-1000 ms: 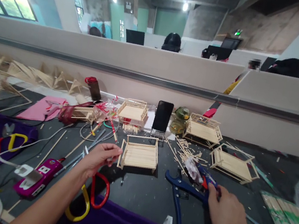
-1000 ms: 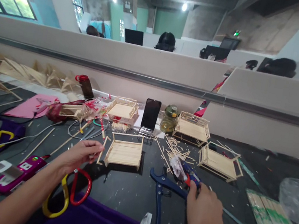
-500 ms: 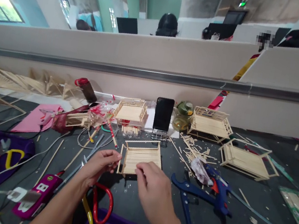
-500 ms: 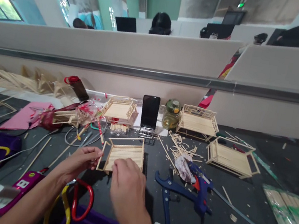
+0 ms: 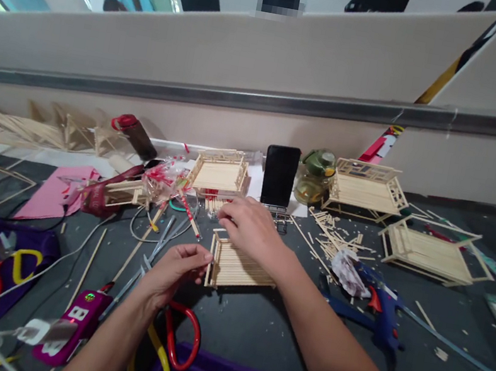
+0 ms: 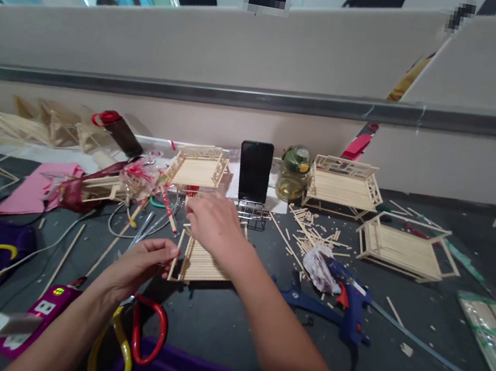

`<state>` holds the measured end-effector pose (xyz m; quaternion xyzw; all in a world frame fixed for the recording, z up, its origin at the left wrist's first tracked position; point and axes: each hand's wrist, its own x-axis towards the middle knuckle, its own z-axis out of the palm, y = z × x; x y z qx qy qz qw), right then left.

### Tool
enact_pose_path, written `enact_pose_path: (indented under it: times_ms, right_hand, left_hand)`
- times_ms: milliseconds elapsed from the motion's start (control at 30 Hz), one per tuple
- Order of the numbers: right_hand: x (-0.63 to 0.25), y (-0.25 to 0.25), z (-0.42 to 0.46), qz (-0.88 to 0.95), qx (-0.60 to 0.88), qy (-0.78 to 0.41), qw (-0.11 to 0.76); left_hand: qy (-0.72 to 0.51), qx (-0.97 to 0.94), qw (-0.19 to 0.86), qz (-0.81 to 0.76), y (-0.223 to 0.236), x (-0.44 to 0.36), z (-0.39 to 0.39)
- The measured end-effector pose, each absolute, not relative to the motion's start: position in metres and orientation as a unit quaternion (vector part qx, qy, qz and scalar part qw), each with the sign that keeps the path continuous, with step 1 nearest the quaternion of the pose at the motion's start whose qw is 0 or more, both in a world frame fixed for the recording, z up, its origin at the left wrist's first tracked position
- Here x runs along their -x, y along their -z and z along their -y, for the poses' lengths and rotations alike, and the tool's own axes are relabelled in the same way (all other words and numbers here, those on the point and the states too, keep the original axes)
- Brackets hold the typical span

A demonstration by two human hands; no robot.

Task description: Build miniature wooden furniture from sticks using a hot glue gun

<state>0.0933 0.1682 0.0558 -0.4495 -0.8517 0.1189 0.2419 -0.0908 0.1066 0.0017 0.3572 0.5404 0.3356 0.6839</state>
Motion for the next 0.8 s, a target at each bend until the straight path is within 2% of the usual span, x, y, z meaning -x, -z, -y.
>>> enact_pose_path:
  times_ms: [233, 800]
  right_hand:
    - [-0.095, -0.042, -0.173, 0.854, 0.455, -0.13, 0.214]
    - [-0.093, -0.043, -0.175, 0.855, 0.453, -0.151, 0.201]
  left_hand:
    - [-0.339, -0.348, 0.683, -0.545, 0.001, 0.093, -0.109]
    - [-0.34, -0.349, 0.686, -0.54, 0.005, 0.091, -0.112]
